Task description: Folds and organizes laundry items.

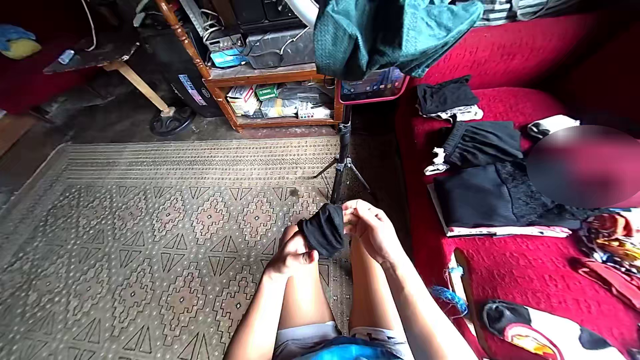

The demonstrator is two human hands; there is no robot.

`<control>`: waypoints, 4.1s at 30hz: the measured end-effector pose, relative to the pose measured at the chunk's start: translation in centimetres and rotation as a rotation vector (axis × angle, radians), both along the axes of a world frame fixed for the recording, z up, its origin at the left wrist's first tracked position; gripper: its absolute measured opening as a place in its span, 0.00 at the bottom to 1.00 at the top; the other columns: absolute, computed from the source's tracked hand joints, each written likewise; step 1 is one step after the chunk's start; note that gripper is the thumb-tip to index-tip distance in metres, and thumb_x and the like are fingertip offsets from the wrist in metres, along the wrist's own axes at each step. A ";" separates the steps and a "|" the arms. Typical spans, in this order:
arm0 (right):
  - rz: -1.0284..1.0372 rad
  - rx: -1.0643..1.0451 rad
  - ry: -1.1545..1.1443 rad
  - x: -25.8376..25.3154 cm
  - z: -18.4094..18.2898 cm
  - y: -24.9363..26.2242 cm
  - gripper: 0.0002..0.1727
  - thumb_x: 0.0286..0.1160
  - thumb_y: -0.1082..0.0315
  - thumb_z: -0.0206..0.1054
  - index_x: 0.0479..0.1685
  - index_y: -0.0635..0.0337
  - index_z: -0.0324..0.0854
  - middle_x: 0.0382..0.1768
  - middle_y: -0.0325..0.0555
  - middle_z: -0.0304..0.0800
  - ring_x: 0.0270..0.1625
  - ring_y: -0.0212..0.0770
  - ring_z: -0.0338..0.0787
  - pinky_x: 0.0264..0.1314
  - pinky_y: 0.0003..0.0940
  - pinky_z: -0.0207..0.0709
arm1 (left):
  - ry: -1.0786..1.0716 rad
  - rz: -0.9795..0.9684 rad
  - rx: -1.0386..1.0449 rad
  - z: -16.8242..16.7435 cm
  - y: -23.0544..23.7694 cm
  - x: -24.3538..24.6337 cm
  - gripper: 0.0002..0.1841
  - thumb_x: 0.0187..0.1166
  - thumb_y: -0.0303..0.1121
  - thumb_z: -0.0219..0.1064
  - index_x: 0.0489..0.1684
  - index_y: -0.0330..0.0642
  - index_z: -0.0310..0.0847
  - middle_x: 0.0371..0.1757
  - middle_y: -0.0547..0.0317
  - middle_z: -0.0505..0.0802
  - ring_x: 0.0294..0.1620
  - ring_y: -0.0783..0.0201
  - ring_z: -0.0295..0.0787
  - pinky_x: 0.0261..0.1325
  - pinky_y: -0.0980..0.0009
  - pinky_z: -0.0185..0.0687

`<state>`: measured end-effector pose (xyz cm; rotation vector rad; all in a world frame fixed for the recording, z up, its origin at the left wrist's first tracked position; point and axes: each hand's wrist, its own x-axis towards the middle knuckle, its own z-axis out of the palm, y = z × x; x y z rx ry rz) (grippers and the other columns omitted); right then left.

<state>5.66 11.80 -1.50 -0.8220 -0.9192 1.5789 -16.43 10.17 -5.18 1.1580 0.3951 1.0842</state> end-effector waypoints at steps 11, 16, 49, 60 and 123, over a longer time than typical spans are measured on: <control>-0.132 -0.003 0.079 -0.8 -0.7 -0.2 0.11 0.87 0.77 0.51 0.40 0.58 0.78 0.33 0.33 0.89 0.35 0.27 0.89 0.46 0.27 0.87 | -0.078 0.455 -0.374 3.8 0.1 2.5 0.05 0.80 0.27 0.61 0.45 0.40 0.82 0.41 0.57 0.96 0.46 0.65 0.95 0.58 0.61 0.91; -0.048 -0.089 0.235 -0.3 -1.2 -0.2 0.13 0.89 0.75 0.48 0.40 0.58 0.78 0.31 0.38 0.89 0.33 0.31 0.91 0.45 0.29 0.88 | -0.219 0.329 -0.413 3.1 0.0 2.1 0.17 0.84 0.42 0.63 0.60 0.40 0.78 0.53 0.53 0.94 0.58 0.60 0.92 0.67 0.56 0.86; -0.535 0.511 -0.054 3.1 2.8 -0.3 0.05 0.81 0.75 0.63 0.39 0.55 0.81 0.44 0.45 0.96 0.56 0.41 0.95 0.67 0.38 0.86 | 0.445 0.755 0.380 7.3 -1.5 -1.7 0.04 0.79 0.32 0.70 0.37 0.45 0.91 0.37 0.74 0.97 0.40 0.80 0.93 0.48 0.80 0.91; -0.822 0.721 -0.307 6.0 8.0 3.0 0.08 0.89 0.71 0.53 0.50 0.45 0.74 0.32 0.21 0.81 0.32 0.18 0.83 0.38 0.17 0.81 | 0.621 0.857 0.721 9.9 1.7 2.0 0.15 0.81 0.38 0.68 0.41 0.30 0.88 0.45 0.53 0.94 0.50 0.75 0.91 0.56 0.77 0.89; 0.051 -0.127 0.439 3.4 0.3 -1.3 0.09 0.79 0.66 0.65 0.35 0.52 0.90 0.32 0.38 0.94 0.36 0.27 0.93 0.41 0.25 0.89 | 0.839 0.390 0.200 6.1 3.4 -4.8 0.11 0.70 0.35 0.76 0.40 0.37 0.90 0.36 0.66 0.97 0.39 0.78 0.94 0.47 0.76 0.91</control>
